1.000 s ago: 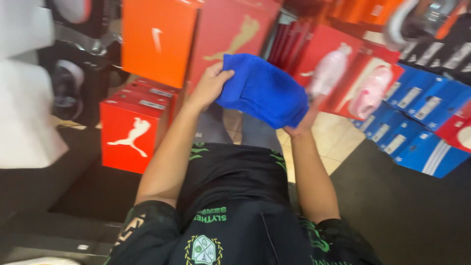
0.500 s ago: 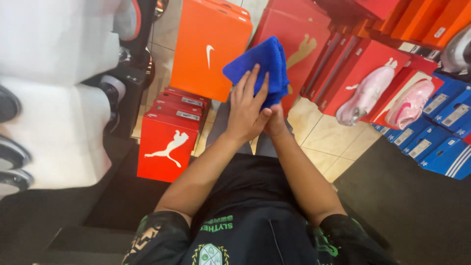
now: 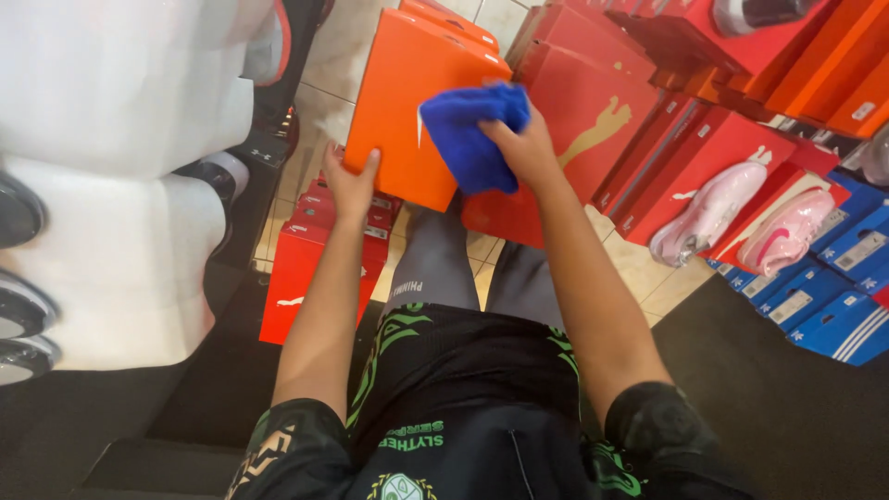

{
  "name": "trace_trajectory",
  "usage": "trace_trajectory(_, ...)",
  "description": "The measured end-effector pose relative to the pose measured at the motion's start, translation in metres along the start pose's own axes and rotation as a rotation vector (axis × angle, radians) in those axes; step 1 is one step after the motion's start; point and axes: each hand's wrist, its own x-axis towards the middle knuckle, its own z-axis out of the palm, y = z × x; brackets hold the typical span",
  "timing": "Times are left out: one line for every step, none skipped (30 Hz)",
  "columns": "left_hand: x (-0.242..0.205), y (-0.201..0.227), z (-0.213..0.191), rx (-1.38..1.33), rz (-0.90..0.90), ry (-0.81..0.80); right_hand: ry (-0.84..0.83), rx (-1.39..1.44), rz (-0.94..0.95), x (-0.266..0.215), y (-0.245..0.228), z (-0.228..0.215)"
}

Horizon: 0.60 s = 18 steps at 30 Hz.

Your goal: The person sits on the floor and wipes the exterior and interior of orange shoe boxes with a blue cloth. They open the boxes to clean the inside surfaces and then close them, repeating the process for multiple boxes.

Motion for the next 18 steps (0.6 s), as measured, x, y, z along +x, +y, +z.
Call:
trace_trajectory(-0.001, 0.005, -0.002, -0.001, -0.003, 0.005, -0.006, -0.001, 0.000, 0.018, 0.004, 0.006)
trace_trajectory(-0.003, 0.010, -0.006, -0.154, -0.146, -0.008, -0.066, -0.079, -0.061, 0.035, 0.009, 0.013)
trace_trajectory(-0.006, 0.014, -0.009, -0.308, -0.288, -0.022, -0.126, -0.157, -0.122, 0.051, 0.015, 0.020)
trace_trajectory(-0.013, 0.033, -0.013, -0.308, -0.288, -0.021, -0.127, -0.156, -0.122, 0.061, 0.015, 0.025)
trace_trajectory(-0.020, 0.053, -0.016, -0.443, -0.456, -0.084, -0.170, -0.377, -0.089, 0.071, 0.015, 0.030)
trace_trajectory(-0.028, 0.072, -0.019, -0.578, -0.624, -0.147, -0.212, -0.598, -0.054, 0.082, 0.015, 0.035)
trace_trajectory(-0.028, 0.066, -0.012, -0.578, -0.622, -0.146, -0.211, -0.597, -0.056, 0.087, 0.018, 0.039)
trace_trajectory(-0.028, 0.060, -0.005, -0.731, -0.639, -0.197, -0.257, -0.726, -0.084, 0.091, 0.021, 0.042)
trace_trajectory(-0.028, 0.054, 0.002, -0.885, -0.653, -0.249, -0.302, -0.855, -0.113, 0.096, 0.024, 0.046)
trace_trajectory(-0.029, 0.058, 0.005, -0.886, -0.651, -0.249, -0.301, -0.855, -0.115, 0.098, 0.026, 0.048)
trace_trajectory(-0.031, 0.062, 0.007, -0.951, -0.641, -0.217, -0.296, -0.860, -0.128, 0.100, 0.027, 0.051)
trace_trajectory(-0.033, 0.066, 0.008, -1.018, -0.627, -0.180, -0.293, -0.864, -0.148, 0.102, 0.027, 0.055)
trace_trajectory(-0.032, 0.060, 0.005, -1.021, -0.622, -0.175, -0.296, -0.863, -0.155, 0.103, 0.026, 0.058)
trace_trajectory(-0.030, 0.056, 0.005, -1.067, -0.614, -0.155, -0.310, -0.873, -0.124, 0.105, 0.024, 0.060)
trace_trajectory(-0.028, 0.051, 0.005, -1.114, -0.606, -0.136, -0.324, -0.882, -0.093, 0.107, 0.023, 0.061)
trace_trajectory(-0.026, 0.049, 0.000, -1.115, -0.604, -0.138, -0.321, -0.883, -0.095, 0.104, 0.018, 0.062)
trace_trajectory(-0.024, 0.046, -0.004, -1.105, -0.602, -0.087, -0.333, -0.854, -0.165, 0.102, 0.014, 0.062)
trace_trajectory(-0.023, 0.042, -0.008, -1.094, -0.602, -0.034, -0.348, -0.825, -0.233, 0.097, 0.011, 0.063)
